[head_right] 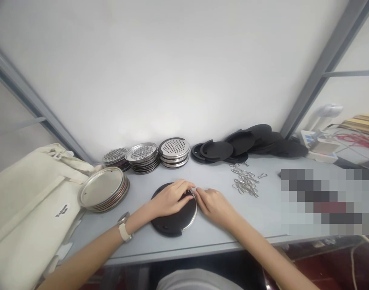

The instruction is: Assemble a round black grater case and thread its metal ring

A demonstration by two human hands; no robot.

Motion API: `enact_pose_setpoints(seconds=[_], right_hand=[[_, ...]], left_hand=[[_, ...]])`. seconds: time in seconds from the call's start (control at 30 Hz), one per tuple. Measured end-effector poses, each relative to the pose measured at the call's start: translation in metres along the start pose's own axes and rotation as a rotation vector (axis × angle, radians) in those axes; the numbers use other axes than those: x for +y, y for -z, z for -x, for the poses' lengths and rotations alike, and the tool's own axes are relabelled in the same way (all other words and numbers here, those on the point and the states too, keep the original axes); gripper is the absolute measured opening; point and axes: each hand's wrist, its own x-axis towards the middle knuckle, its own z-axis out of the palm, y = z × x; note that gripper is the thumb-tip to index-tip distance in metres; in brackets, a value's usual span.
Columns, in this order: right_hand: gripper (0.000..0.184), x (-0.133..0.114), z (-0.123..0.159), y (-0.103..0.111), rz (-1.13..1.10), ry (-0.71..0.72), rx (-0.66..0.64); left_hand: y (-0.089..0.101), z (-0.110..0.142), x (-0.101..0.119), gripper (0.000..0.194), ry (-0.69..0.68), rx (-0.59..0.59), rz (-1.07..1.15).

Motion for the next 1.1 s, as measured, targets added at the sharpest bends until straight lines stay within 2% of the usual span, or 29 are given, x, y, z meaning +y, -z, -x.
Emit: enact_pose_setpoints(seconds=[0.37,0.93,1.1], right_hand=[[0.03,-0.0015,-0.0009,0.0004,0.043,0.032,-0.071],[0.037,-0.0036,-0.0002,0.0007,0.075,0.018,0.033],[0.037,-0.0045,-0.0005,0.0003,0.073,-0.002,0.026]], left_hand=[[-0.0037,-0.0001,-0.002,0.024,0.025,0.049,-0.029],[-0.0022,-0.0003,-0.0017,0.018,0.018,0.028,-0.019],[-0.0015,-0.0004,-0.0012,0.017,0.017,0.014,-0.022]])
